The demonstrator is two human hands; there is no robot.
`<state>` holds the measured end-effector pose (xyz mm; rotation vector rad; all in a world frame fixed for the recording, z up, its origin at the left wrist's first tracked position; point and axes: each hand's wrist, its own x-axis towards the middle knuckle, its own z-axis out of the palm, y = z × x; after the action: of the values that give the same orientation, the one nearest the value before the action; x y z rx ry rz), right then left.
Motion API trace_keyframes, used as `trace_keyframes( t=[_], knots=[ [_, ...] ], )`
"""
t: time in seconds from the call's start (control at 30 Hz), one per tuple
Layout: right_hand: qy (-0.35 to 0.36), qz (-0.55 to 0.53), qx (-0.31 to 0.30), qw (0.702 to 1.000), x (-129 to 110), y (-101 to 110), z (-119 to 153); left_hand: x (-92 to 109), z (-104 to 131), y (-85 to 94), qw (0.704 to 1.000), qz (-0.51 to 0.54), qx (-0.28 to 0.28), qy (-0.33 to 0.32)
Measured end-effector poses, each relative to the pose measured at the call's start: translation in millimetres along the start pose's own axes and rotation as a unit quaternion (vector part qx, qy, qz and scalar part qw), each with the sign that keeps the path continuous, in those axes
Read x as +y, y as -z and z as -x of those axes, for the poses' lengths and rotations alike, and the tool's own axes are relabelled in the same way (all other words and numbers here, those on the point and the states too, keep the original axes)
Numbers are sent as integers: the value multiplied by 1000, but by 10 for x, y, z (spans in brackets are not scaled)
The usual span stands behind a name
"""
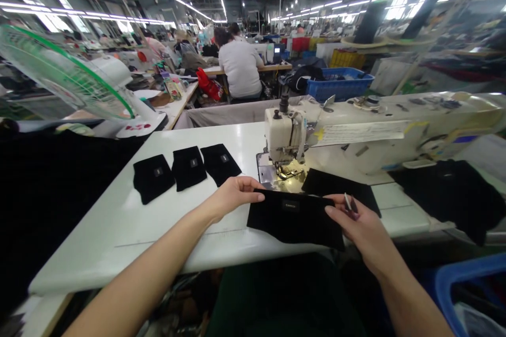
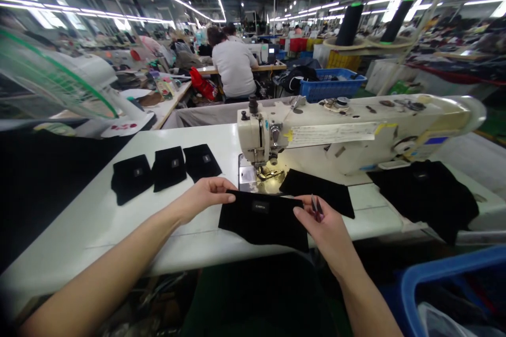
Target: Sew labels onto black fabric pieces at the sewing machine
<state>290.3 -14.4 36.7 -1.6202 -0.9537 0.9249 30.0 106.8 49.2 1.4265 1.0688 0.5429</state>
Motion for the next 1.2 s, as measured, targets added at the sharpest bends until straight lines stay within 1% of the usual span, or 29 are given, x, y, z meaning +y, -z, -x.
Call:
trace_keyframes(
  t=[0.13,0.27,0.3,0.37,0.43,0.5,0.53,0.6,0.63,0.7,0.73,0.8,0.87,0.9,0.97,1.03,1.1,1.2],
  knots=[
    [-42,-24,-29,998,15,-27,27,0,-9,-1,999,25,25,15],
    [8,53,-10,999,136,11,-31,11,-50,74,995,94,17,27],
    [18,73,-14,997,178,9,-34,14,-78,101,993,110,13,32],
    [18,92,-43,995,257,-30,-4,16,-172,141,992,116,19,35],
    [7,87,-89,992,323,-118,70,5,-314,141,996,67,49,18],
    [4,83,-122,989,371,-232,165,-27,-482,87,996,-30,85,-22],
    [7,83,-129,988,388,-290,211,-51,-564,43,990,-85,96,-51],
    [22,80,-120,989,413,-384,291,-112,-703,-63,968,-193,100,-125],
    [33,80,-112,990,423,-415,321,-143,-752,-117,950,-244,101,-167],
    [59,88,-111,988,442,-442,363,-199,-801,-209,904,-336,116,-237],
    [72,99,-119,985,453,-440,375,-220,-804,-242,880,-376,131,-260],
    [108,125,-137,977,481,-412,387,-245,-777,-285,837,-444,151,-283],
    [173,139,-152,963,516,-373,385,-259,-733,-301,804,-496,142,-296],
    [216,141,-158,953,535,-356,380,-267,-713,-302,793,-511,131,-303],
    [306,146,-160,927,567,-329,364,-291,-691,-293,788,-516,108,-317],
    [368,171,-153,901,588,-318,342,-325,-702,-270,795,-496,94,-336],
    [398,207,-142,882,593,-319,318,-357,-744,-237,803,-471,85,-355],
    [414,244,-122,868,575,-333,282,-382,-830,-195,813,-444,84,-367]
  ],
)
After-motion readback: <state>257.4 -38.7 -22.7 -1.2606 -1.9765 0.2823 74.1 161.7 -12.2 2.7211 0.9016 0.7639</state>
